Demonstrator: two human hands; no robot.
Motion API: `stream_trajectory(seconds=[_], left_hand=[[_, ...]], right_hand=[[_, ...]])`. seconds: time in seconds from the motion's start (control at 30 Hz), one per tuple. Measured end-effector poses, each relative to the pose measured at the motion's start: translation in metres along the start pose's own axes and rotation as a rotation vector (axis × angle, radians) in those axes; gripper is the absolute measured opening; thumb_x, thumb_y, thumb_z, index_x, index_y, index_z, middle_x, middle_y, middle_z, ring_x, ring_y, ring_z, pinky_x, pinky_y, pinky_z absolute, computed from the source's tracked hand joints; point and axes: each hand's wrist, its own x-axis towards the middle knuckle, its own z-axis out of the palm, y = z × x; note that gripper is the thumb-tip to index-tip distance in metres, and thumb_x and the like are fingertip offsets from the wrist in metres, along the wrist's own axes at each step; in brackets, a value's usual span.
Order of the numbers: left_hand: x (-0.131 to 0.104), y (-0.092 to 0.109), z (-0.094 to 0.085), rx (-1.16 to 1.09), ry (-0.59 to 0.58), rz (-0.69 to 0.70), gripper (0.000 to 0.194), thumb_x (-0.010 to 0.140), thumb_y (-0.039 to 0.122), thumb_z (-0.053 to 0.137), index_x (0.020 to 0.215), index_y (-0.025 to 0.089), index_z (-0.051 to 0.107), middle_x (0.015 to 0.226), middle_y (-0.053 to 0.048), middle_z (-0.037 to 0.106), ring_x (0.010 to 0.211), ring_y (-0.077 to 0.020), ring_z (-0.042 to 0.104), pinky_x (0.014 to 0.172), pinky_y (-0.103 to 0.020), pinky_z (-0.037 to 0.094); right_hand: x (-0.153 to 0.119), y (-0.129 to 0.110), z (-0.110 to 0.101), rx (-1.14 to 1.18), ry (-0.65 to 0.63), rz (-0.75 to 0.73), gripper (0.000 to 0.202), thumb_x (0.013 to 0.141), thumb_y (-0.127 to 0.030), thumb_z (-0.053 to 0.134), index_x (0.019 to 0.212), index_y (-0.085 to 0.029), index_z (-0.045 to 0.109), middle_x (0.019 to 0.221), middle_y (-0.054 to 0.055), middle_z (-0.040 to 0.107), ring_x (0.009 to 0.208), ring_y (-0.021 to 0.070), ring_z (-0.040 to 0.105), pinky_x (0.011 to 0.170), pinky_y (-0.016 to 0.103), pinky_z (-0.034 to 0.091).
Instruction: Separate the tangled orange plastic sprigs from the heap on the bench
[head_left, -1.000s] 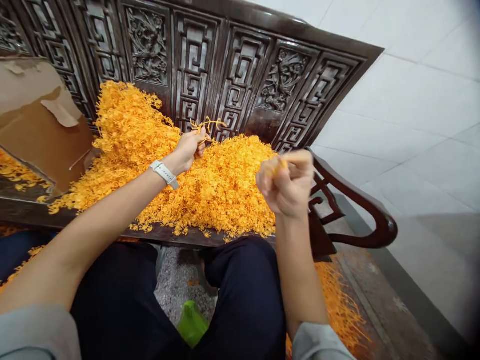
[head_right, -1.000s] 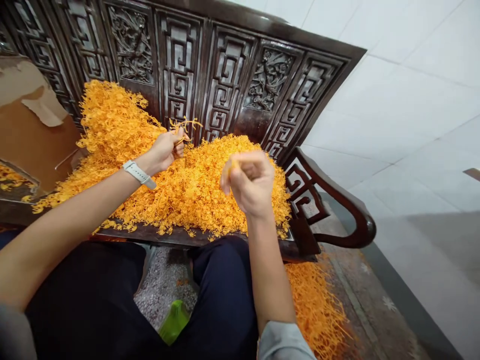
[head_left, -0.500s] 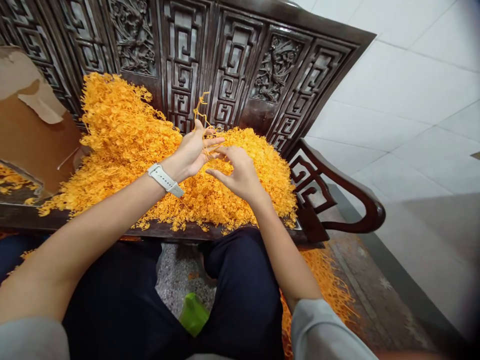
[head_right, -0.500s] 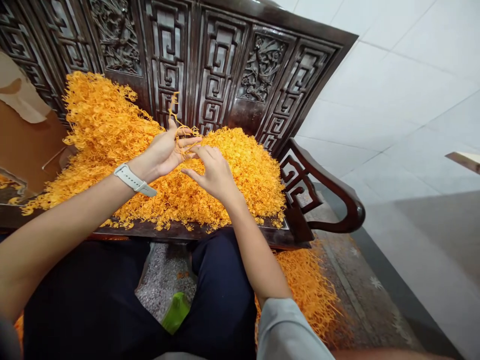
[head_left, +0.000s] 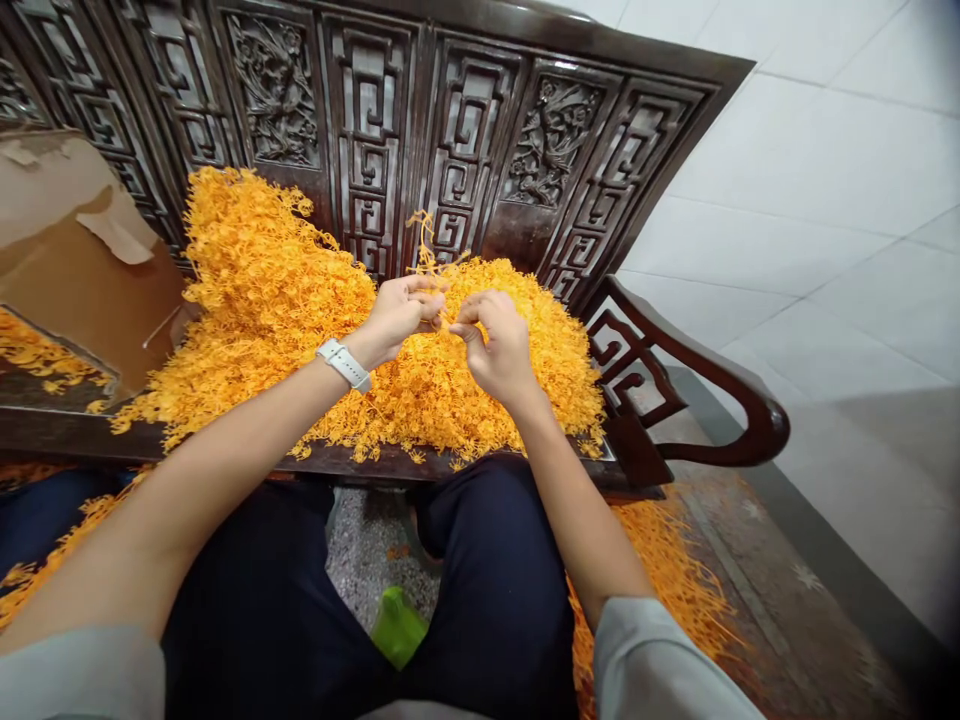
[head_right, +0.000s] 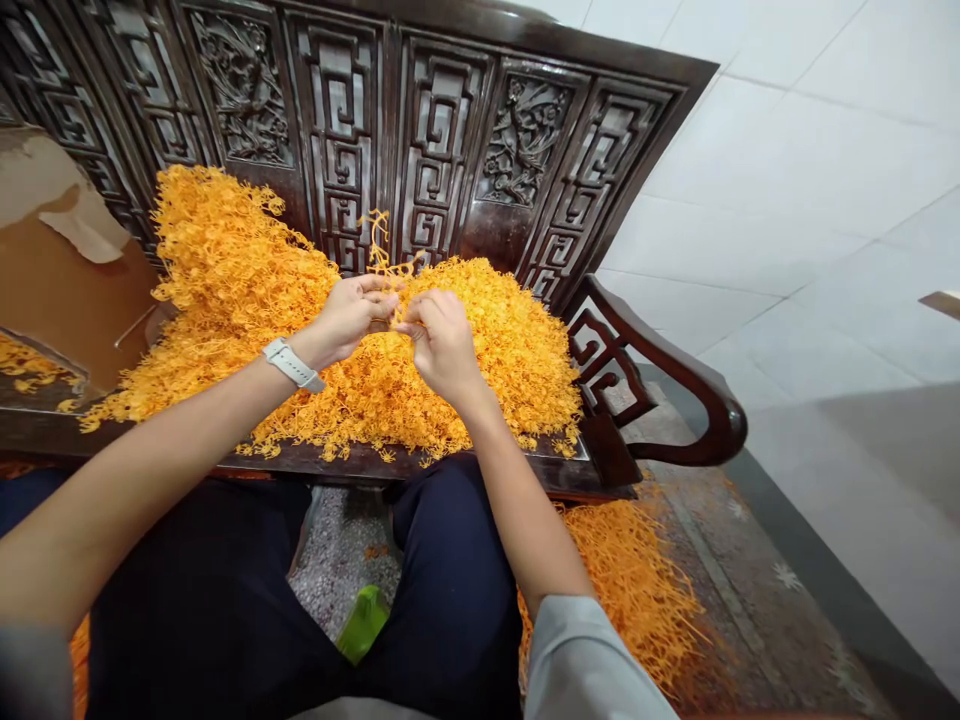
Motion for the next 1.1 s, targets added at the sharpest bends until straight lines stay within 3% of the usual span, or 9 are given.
stream_trajectory(seconds=[0.1,0.17,0.33,0.47,0.6,0.73,0.87,0.97,1.1], left_hand=[[0.023,-0.005,-0.015,-0.062,0.255,-0.034,0.023,0.092,-0.004,0.061,0.080,0.015,0.063,0.063,0.004,0.058,0.050,-0.0052,0.052,0.054,-0.021,0.044],[0.032,-0.002,-0.025,-0.106,0.228,-0.043,0.021,0.096,0.003,0.066,0.080,0.015,0.064,0.071,0.001,0.064,0.054,-0.0047,0.056,0.057,-0.021,0.049],[0.019,0.010,-0.018,-0.088,-0.035,-0.003,0.009,0.097,0.020,0.078,0.092,0.015,0.072,0.102,-0.008,0.079,0.072,-0.0094,0.070,0.076,-0.027,0.062],[0.000,0.015,0.000,-0.088,-0.168,-0.037,0.008,0.099,0.022,0.077,0.100,0.015,0.073,0.106,-0.008,0.080,0.080,-0.0110,0.074,0.079,-0.026,0.063],[-0.007,0.017,0.014,-0.053,-0.122,-0.001,0.004,0.102,0.021,0.072,0.104,0.019,0.069,0.097,-0.004,0.079,0.072,-0.0112,0.073,0.072,-0.027,0.062],[0.009,0.015,0.013,-0.021,0.138,0.068,0.010,0.102,0.013,0.067,0.095,0.020,0.066,0.070,0.003,0.065,0.053,-0.0087,0.060,0.057,-0.024,0.053],[0.033,0.014,-0.018,-0.087,0.368,0.048,0.022,0.104,0.011,0.061,0.084,0.020,0.062,0.063,0.004,0.058,0.050,-0.0065,0.050,0.052,-0.020,0.045],[0.038,0.019,-0.042,-0.130,0.359,0.014,0.019,0.105,0.018,0.065,0.086,0.022,0.061,0.069,0.003,0.063,0.054,-0.0072,0.056,0.059,-0.022,0.053],[0.029,0.029,-0.041,-0.159,0.296,0.041,0.012,0.104,0.022,0.066,0.096,0.025,0.059,0.081,0.001,0.072,0.062,-0.0112,0.066,0.068,-0.028,0.061]], right_hand=[[0.007,-0.040,0.001,0.238,0.007,-0.040,0.016,0.108,-0.025,0.061,0.091,-0.024,0.059,0.087,0.000,0.062,0.082,0.0148,0.061,0.076,0.033,0.051],[0.010,-0.044,0.001,0.309,0.111,-0.030,0.007,0.106,-0.027,0.063,0.100,-0.026,0.061,0.090,0.000,0.061,0.077,0.0137,0.062,0.072,0.032,0.053],[0.000,0.027,-0.003,-0.093,0.356,0.379,0.056,0.097,-0.047,0.070,0.147,-0.030,0.050,0.144,0.015,0.049,0.128,0.0314,0.060,0.104,0.057,0.055],[-0.015,0.057,-0.007,0.033,0.041,0.506,0.051,0.096,-0.062,0.069,0.132,-0.026,0.065,0.125,0.013,0.066,0.113,0.0281,0.066,0.096,0.049,0.056],[-0.015,0.047,-0.006,0.105,-0.147,0.413,0.039,0.101,-0.061,0.065,0.093,-0.024,0.067,0.073,-0.002,0.060,0.066,0.0149,0.051,0.066,0.033,0.042],[-0.004,0.012,-0.010,-0.084,-0.004,0.114,0.034,0.105,-0.038,0.061,0.075,-0.023,0.055,0.069,-0.001,0.057,0.070,0.0162,0.048,0.071,0.036,0.040],[0.006,-0.027,-0.012,0.112,0.082,-0.061,0.029,0.105,-0.033,0.064,0.078,-0.024,0.057,0.073,-0.001,0.061,0.071,0.0153,0.056,0.072,0.034,0.049],[0.006,-0.010,-0.008,0.281,0.253,0.233,0.025,0.100,-0.051,0.070,0.109,-0.028,0.067,0.094,0.002,0.071,0.081,0.0167,0.066,0.074,0.034,0.058],[-0.007,0.059,0.000,0.249,0.242,0.814,0.072,0.087,-0.066,0.076,0.144,-0.024,0.061,0.113,0.012,0.073,0.084,0.0210,0.068,0.070,0.036,0.062]])
